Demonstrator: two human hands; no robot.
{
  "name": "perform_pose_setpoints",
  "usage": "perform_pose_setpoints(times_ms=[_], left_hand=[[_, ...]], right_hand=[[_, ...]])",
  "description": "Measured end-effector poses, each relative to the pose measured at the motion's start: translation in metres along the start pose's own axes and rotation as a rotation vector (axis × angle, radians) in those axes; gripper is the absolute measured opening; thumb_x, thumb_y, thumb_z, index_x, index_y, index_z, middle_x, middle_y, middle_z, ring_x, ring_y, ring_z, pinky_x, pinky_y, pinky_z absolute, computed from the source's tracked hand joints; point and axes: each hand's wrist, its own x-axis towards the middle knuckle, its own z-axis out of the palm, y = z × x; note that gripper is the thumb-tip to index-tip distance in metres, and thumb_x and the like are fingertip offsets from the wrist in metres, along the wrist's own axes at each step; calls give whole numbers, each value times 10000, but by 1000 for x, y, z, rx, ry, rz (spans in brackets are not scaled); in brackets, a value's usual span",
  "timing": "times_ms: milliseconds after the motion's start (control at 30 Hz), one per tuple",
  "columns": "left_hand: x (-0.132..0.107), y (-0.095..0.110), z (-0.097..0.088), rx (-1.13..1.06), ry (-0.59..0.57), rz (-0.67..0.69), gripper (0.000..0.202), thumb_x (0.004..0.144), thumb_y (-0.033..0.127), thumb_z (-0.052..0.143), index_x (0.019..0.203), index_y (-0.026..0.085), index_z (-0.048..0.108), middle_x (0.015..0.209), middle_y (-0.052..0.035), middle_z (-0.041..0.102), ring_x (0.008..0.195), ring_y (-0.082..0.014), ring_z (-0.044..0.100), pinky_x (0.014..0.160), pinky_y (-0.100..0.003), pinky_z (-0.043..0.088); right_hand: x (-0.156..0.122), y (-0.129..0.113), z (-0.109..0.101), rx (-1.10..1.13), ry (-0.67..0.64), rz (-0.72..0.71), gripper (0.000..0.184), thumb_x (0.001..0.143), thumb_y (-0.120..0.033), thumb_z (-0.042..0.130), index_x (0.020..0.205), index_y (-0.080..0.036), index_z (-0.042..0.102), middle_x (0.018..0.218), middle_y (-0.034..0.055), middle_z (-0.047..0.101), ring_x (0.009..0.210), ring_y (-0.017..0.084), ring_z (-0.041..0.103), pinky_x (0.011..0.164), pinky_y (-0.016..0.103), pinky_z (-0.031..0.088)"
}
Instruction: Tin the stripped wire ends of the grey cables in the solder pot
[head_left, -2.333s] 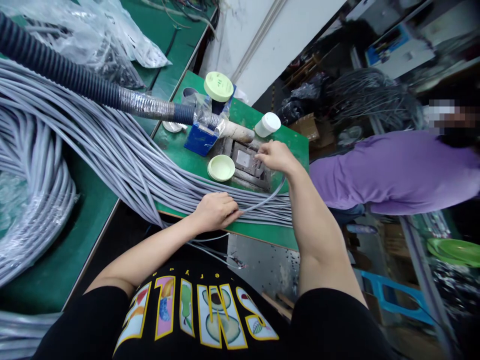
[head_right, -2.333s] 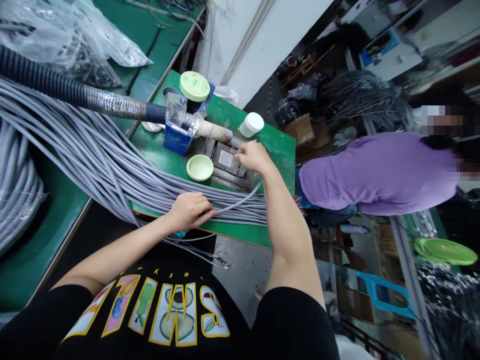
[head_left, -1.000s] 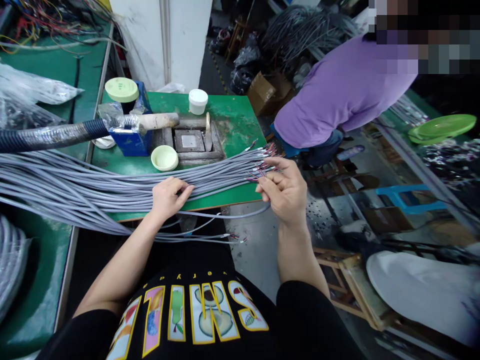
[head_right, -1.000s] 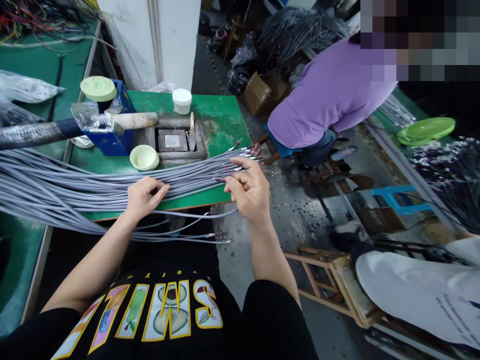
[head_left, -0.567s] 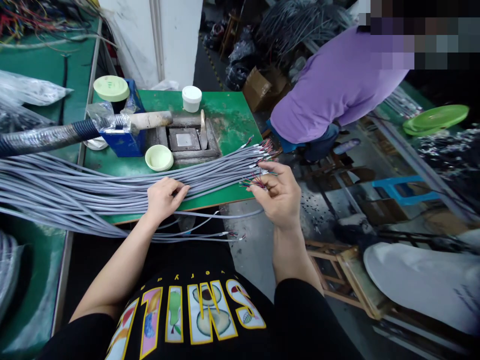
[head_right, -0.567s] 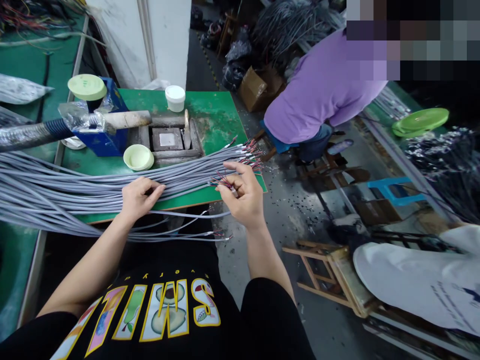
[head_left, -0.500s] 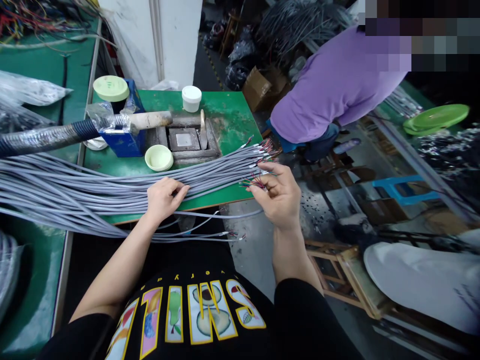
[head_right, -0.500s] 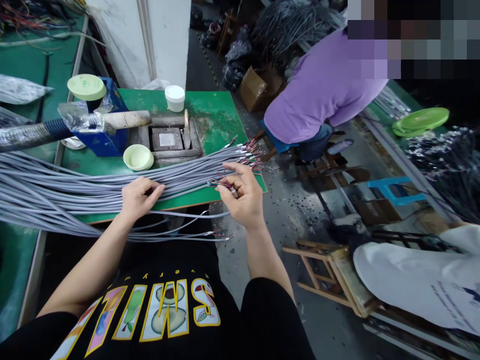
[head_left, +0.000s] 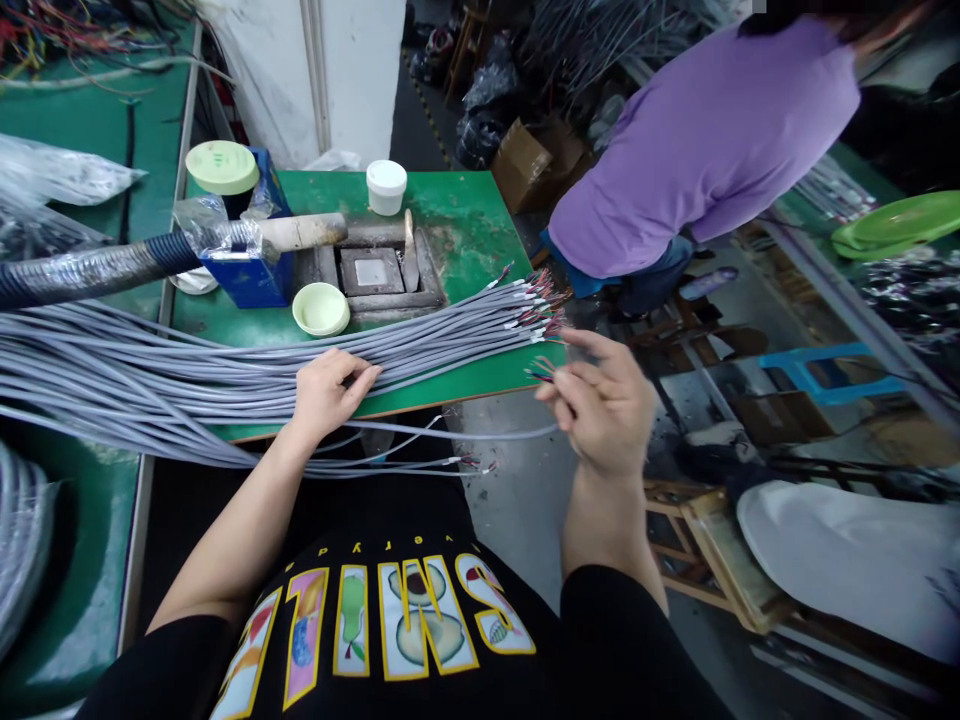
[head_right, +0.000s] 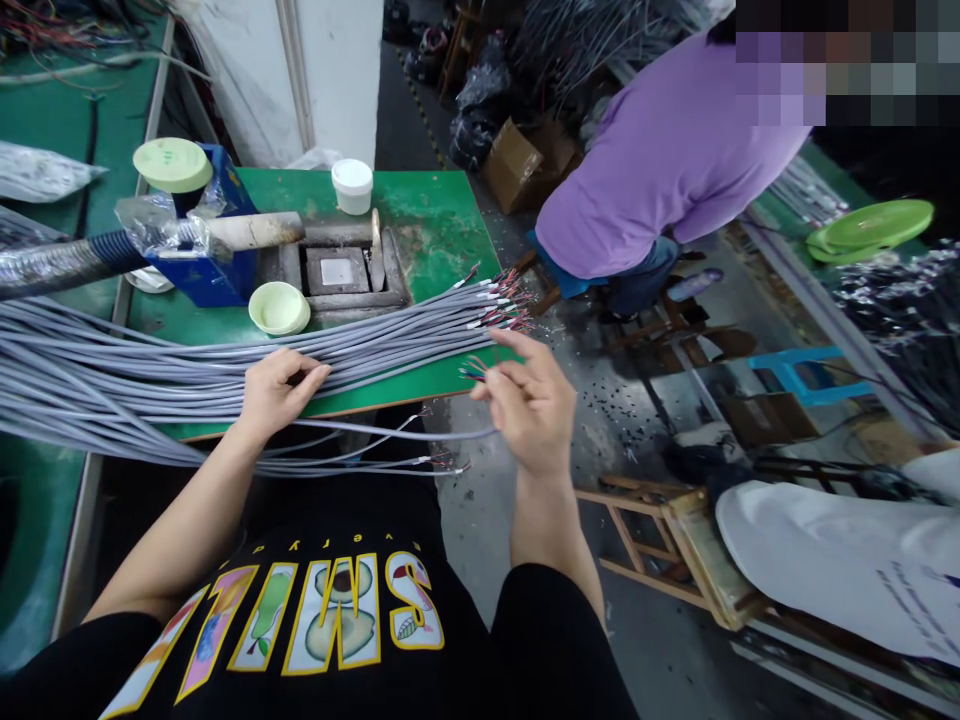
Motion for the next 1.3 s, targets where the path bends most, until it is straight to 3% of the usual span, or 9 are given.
perform_pose_setpoints(times_ms=[133, 233, 333, 500, 633, 733, 800, 1033, 1300], left_hand=[[-2, 10, -4, -31, -125, 26, 257, 917, 331, 510, 782, 180, 669, 728, -30, 688, 672, -140, 581, 686, -283, 450], [-7, 26, 9, 141, -288, 129, 219, 900, 337, 535, 918, 170, 675, 885, -69, 699, 807, -195, 590, 725, -326, 440], [-13, 41, 29, 359, -362, 130, 307, 839, 331, 615, 1079, 139, 619, 1039, -137, 646, 928, -273, 557, 723, -373, 411], [-12, 48, 46, 352, -431, 105, 129, 820, 260, 634, 875, 149, 599, 844, -99, 604, 836, -249, 551, 692, -351, 400], [-14, 46, 36, 92, -416, 129, 106, 870, 276, 574, 826, 179, 572, 768, -36, 580, 741, -172, 546, 653, -286, 416], [-18, 46, 27, -22, -524, 159, 94, 869, 272, 572, 831, 186, 565, 755, -17, 577, 712, -152, 546, 624, -263, 414], [-20, 48, 24, -80, -617, 138, 92, 853, 266, 595, 820, 185, 568, 747, -9, 587, 698, -145, 550, 615, -256, 413], [-6, 64, 15, -621, -396, -233, 185, 828, 346, 628, 802, 164, 652, 685, -3, 595, 584, -99, 509, 556, -230, 427], [2, 70, 13, -915, -29, -476, 286, 743, 432, 702, 773, 150, 669, 657, -9, 601, 547, -86, 474, 514, -229, 405]], right_hand=[[-23, 46, -46, -110, -68, 248, 411, 821, -360, 566, 1207, -224, 521, 612, -24, 610, 392, 137, 538, 412, 269, 444], [-42, 94, -56, -512, -44, 359, 315, 722, -343, 638, 1005, -206, 617, 712, 45, 671, 604, 220, 651, 576, 368, 542], [-60, 118, -29, -525, -101, 367, 251, 710, -314, 644, 935, -202, 642, 813, 80, 698, 719, 234, 667, 724, 422, 554], [-63, 102, 47, 193, -552, 525, 340, 766, -402, 644, 1028, -185, 623, 832, 57, 707, 649, 161, 663, 585, 304, 563], [-33, 84, 64, 528, -240, 498, 445, 779, -528, 605, 1066, -192, 554, 898, 63, 694, 557, 128, 627, 412, 217, 465], [-9, 72, 48, 490, 180, 276, 370, 843, -531, 508, 1053, -227, 523, 814, 11, 666, 444, 72, 516, 351, 177, 328], [-3, 62, 37, 389, 239, 149, 301, 867, -491, 495, 1002, -225, 535, 679, -28, 616, 394, 56, 424, 357, 178, 273], [-22, 39, 50, 373, -610, 198, 295, 880, -447, 515, 903, -162, 588, 541, -25, 560, 360, 47, 294, 368, 201, 188], [-26, 48, 70, 483, -753, 259, 309, 872, -462, 519, 887, -158, 573, 508, -31, 542, 348, 42, 243, 363, 207, 136]])
